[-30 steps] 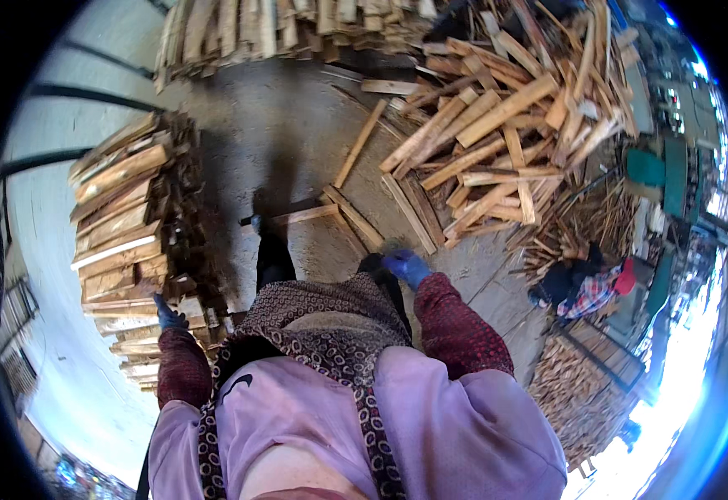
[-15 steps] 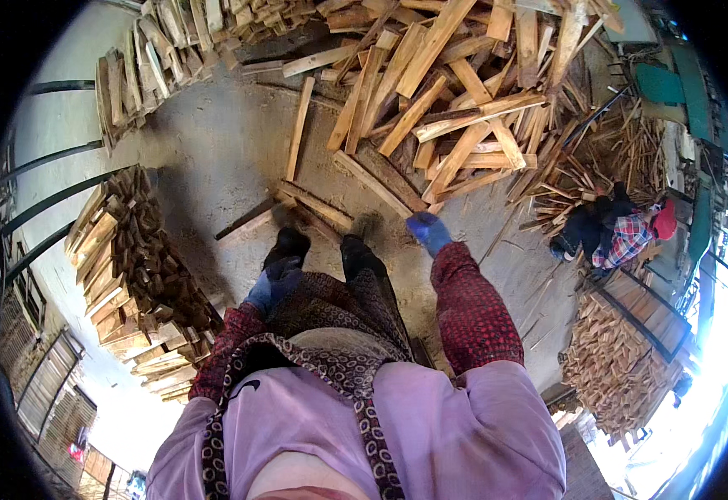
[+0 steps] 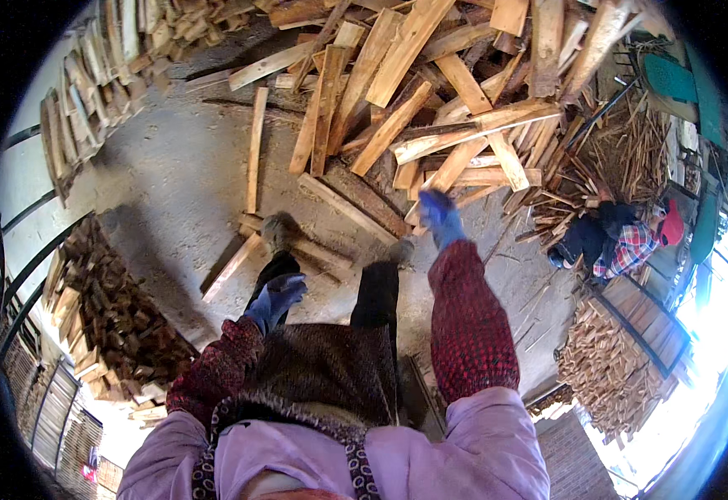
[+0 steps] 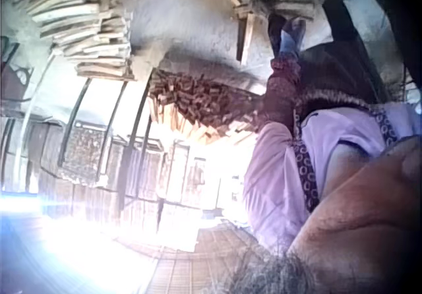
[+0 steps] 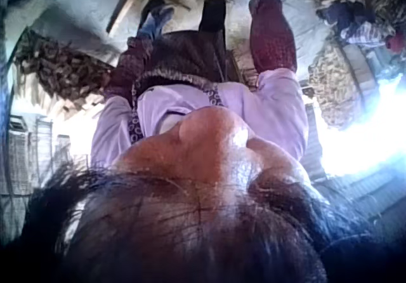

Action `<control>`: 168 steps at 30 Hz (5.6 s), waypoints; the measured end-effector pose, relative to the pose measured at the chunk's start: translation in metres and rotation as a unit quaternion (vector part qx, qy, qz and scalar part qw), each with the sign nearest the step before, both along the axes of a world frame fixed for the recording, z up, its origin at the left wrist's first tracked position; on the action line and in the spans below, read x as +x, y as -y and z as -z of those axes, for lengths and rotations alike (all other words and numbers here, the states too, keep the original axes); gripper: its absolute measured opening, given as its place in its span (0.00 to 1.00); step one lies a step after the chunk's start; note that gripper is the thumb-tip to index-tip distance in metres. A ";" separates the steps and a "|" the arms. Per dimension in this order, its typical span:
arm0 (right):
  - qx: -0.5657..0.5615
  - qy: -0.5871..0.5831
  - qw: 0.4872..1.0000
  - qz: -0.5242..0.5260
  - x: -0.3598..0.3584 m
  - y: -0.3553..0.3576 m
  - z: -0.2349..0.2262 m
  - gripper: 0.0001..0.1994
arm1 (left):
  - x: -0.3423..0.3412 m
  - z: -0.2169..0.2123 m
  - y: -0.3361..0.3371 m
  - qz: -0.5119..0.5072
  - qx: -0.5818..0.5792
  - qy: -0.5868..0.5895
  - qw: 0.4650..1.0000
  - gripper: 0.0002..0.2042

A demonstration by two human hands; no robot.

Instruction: The person picks up wooden planks from a large pile on the floor and stacks them into a neat pile. The person wears blue gloves and repeatedly moves wood pieces from a disorganized heap to a growing organized stack.

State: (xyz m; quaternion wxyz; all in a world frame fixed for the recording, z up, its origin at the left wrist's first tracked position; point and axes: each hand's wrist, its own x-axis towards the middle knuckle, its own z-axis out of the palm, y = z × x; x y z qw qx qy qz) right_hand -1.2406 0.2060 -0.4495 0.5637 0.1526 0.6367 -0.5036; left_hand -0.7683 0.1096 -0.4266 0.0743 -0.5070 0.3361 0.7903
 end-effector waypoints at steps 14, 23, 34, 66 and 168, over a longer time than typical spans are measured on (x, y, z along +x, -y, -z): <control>-0.246 -0.251 0.833 -0.427 0.075 0.067 0.100 0.30 | -0.167 0.213 0.007 -0.362 0.380 -0.034 0.850 0.34; 0.044 -0.139 0.989 0.034 -0.121 0.036 0.204 0.21 | -0.153 0.259 -0.037 -0.176 0.149 0.007 0.973 0.25; 0.013 -0.117 0.942 -0.313 0.177 -0.175 0.111 0.40 | -0.171 0.229 -0.068 -0.064 0.260 -0.080 0.960 0.33; 0.041 -0.372 0.916 -0.142 0.001 -0.001 0.318 0.21 | -0.088 0.254 -0.050 -0.229 0.273 0.012 0.934 0.24; -0.246 -0.327 0.568 -0.714 0.708 0.384 -0.096 0.35 | 0.531 -0.228 0.229 -0.239 -0.141 -0.166 0.946 0.25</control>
